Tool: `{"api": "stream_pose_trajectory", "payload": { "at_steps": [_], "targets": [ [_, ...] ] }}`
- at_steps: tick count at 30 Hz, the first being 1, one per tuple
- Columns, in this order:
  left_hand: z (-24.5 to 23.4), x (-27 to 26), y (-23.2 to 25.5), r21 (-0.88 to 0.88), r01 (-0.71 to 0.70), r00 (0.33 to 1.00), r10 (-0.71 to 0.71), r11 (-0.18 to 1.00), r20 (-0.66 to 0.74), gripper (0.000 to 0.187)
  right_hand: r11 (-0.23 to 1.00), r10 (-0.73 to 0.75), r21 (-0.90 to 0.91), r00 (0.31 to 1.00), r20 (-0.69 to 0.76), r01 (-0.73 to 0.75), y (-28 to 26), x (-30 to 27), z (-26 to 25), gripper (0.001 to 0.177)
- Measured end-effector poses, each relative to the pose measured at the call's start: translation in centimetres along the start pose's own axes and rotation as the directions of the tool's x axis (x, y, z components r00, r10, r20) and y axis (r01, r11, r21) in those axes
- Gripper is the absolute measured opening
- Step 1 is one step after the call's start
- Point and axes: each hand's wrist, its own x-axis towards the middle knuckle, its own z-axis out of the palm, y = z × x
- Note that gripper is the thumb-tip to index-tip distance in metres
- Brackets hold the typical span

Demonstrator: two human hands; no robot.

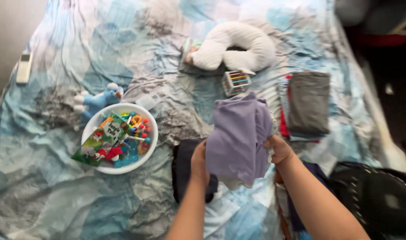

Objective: The person is tidying up a bedroom, folding clothes on a bed, putting items away in a closet, and straightening the bedsheet.

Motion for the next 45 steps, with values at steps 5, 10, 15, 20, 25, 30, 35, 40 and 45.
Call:
{"api": "stream_pose_trajectory", "payload": {
  "at_steps": [5,10,15,20,25,30,35,40,45],
  "targets": [
    [9.1,-3.8,7.4,0.047,0.447,0.839,-0.437,0.893,0.324,0.062,0.988,0.101,-0.086,0.958,-0.268,-0.128,-2.5,-5.2,6.5,0.056],
    [13.2,-5.0,6.8,0.402,0.208,0.967,-0.25,0.892,0.053,0.078,0.727,-0.237,-0.657,0.825,-0.513,-0.199,-0.4,-4.4,7.4,0.048],
    [15.2,-6.8,2.9,0.669,-0.186,0.974,0.045,0.72,0.223,0.076,0.478,-0.674,-0.878,0.636,-0.376,-0.013,2.8,-4.6,15.7,0.066],
    [18.5,-10.0,3.4,0.445,-0.086,0.899,-0.122,0.891,0.42,0.09,0.108,-0.873,-0.982,0.458,-0.167,-0.152,-0.2,-7.3,20.9,0.055],
    [22.0,-11.6,5.1,0.169,0.094,0.881,-0.161,0.981,0.444,0.076,0.575,-0.626,-0.814,0.6,-0.498,-0.076,-3.0,-10.1,21.9,0.045],
    [17.8,-7.8,-3.3,0.515,-0.087,0.971,-0.042,0.853,0.235,0.061,0.318,-0.812,-0.947,0.526,-0.254,0.033,-1.7,-10.5,19.2,0.045],
    [22.1,-10.9,0.9,0.316,0.251,0.968,-0.238,0.915,-0.078,0.049,0.774,-0.546,-0.601,0.69,-0.475,0.199,-3.9,-12.8,12.1,0.042],
    [19.9,-9.0,1.1,0.028,0.234,0.972,-0.233,0.972,-0.019,0.037,0.94,-0.323,-0.291,0.746,-0.582,0.179,-13.5,-15.7,7.4,0.043],
    [18.9,-7.8,-0.3,0.015,0.081,0.996,-0.08,0.997,-0.031,0.04,0.964,-0.257,-0.206,0.788,-0.559,0.168,-22.7,-15.0,0.2,0.041]
  ]
}}
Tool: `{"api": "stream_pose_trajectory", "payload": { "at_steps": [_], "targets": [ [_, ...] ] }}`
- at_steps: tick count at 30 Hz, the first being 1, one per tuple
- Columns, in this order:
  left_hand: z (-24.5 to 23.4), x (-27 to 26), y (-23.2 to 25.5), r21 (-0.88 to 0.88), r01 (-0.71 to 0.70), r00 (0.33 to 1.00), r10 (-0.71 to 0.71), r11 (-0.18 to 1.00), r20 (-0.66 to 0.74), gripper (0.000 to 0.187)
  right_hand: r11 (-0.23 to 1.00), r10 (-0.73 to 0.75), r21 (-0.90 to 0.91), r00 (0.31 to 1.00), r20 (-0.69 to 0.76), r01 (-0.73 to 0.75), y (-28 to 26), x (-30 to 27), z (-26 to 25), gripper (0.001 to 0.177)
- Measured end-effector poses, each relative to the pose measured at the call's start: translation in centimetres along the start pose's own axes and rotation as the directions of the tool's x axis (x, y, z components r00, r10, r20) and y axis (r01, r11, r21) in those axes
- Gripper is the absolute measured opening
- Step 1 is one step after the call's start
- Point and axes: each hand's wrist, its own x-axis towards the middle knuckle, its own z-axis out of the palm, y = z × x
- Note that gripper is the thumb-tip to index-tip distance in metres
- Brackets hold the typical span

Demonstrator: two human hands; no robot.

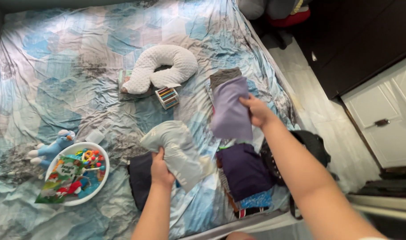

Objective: The person is tidying up a bedroom, folding clothes on a bed, putting items away in a closet, and straightening the bedsheet.

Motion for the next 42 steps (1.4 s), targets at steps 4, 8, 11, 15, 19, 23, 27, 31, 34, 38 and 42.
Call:
{"api": "stream_pose_trajectory", "payload": {
  "at_steps": [4,8,11,15,19,23,27,31,34,38,42],
  "targets": [
    [2.1,-0.7,0.2,0.041,-0.013,0.998,0.015,0.999,-0.054,0.043,0.998,-0.052,0.04,0.992,0.113,0.047,-4.5,6.4,-2.6,0.039],
    [4.0,-0.9,0.3,0.001,0.01,0.999,-0.01,1.0,-0.051,0.046,0.997,-0.07,0.005,0.972,0.224,0.071,-8.8,10.7,-3.7,0.037],
    [5.5,-1.7,0.3,-0.014,0.044,0.998,-0.045,0.999,-0.054,0.045,0.996,-0.072,-0.033,0.968,0.24,0.082,-9.9,13.7,-6.2,0.04],
    [6.1,-2.1,-0.1,-0.001,0.069,0.993,-0.069,0.998,-0.1,0.043,0.929,-0.241,-0.359,0.878,-0.415,0.085,-5.7,20.3,-13.1,0.058],
    [6.0,-2.1,-0.8,-0.021,0.085,0.996,-0.085,0.996,-0.004,0.04,0.891,-0.227,-0.453,0.872,-0.434,0.006,2.4,20.0,-14.7,0.046],
    [7.5,-2.2,-1.6,0.014,0.163,0.985,-0.164,0.986,0.047,0.039,0.86,-0.138,-0.51,0.971,-0.194,0.02,11.0,12.2,-9.0,0.035],
    [10.5,-2.8,-2.8,0.124,0.169,0.982,-0.178,0.978,0.066,0.037,0.956,0.09,-0.279,0.996,-0.017,-0.092,12.3,1.3,-0.2,0.05],
    [7.8,-0.9,-10.4,0.543,0.06,0.973,-0.17,0.838,0.153,0.032,0.975,0.211,0.031,0.955,0.207,-0.222,12.7,-4.7,0.4,0.068],
    [7.6,-2.2,-15.4,0.669,-0.388,0.824,-0.086,0.634,0.56,0.036,0.986,0.163,0.002,0.98,0.112,-0.164,16.4,-4.9,-1.4,0.068],
    [12.0,-8.7,-12.4,0.699,-0.564,0.712,-0.171,0.439,0.681,0.053,0.993,0.109,-0.036,0.994,-0.01,-0.11,19.4,-6.2,-2.6,0.068],
    [10.7,-10.0,-11.6,0.773,-0.304,0.818,-0.264,0.557,0.511,0.07,0.994,0.062,-0.08,0.99,-0.128,-0.072,21.6,-6.8,-3.7,0.069]
  ]
}}
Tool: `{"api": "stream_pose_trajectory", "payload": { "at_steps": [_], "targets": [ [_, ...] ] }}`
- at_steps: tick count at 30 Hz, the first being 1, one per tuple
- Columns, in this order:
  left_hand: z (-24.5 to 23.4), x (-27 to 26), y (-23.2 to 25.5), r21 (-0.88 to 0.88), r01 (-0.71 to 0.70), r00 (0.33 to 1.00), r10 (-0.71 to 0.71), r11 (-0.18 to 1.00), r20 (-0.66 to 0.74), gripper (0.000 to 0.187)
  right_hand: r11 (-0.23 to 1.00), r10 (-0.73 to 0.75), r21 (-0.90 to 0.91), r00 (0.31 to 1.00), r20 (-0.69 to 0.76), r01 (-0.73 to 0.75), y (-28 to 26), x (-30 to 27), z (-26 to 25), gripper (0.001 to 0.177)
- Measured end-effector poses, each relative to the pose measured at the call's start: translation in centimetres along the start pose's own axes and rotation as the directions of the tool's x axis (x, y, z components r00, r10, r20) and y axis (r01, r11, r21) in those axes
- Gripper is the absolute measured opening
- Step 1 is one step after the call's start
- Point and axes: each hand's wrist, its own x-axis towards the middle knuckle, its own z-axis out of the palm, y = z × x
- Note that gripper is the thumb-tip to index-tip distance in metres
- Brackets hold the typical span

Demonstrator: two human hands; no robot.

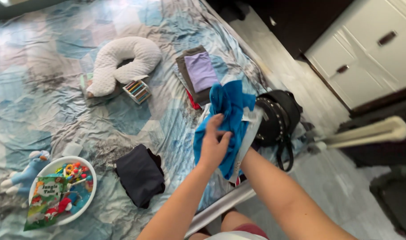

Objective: The person is tidying up a bedroom, folding clothes on a bed, putting items away in a closet, and straightening the bedsheet.

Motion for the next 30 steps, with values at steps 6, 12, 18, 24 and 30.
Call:
{"api": "stream_pose_trajectory", "payload": {
  "at_steps": [6,12,18,24,30],
  "targets": [
    [-0.9,0.5,-7.2,0.077,-0.18,0.968,0.19,0.981,-0.166,0.085,0.996,-0.057,-0.072,0.984,-0.171,0.046,-1.2,-4.1,0.9,0.07],
    [-3.9,-3.1,-2.5,-0.801,0.413,0.909,-0.252,0.435,0.332,0.068,0.983,-0.101,-0.18,0.943,-0.316,0.045,-1.2,-5.6,1.0,0.073],
    [-6.0,-1.1,-10.4,-0.74,0.548,0.836,-0.299,0.39,0.461,0.046,0.954,-0.152,-0.301,0.892,-0.426,0.019,-2.8,-7.8,1.6,0.076],
    [-7.4,-1.9,-9.6,-0.783,0.579,0.799,-0.347,0.227,0.491,0.046,0.965,0.262,0.036,0.943,-0.203,-0.26,-4.7,-14.7,2.6,0.08],
    [-7.9,-4.9,-7.8,-0.846,0.486,0.853,-0.329,0.218,0.405,0.074,0.833,0.192,0.472,0.95,0.247,-0.29,4.4,-14.8,-0.9,0.072]
  ]
}}
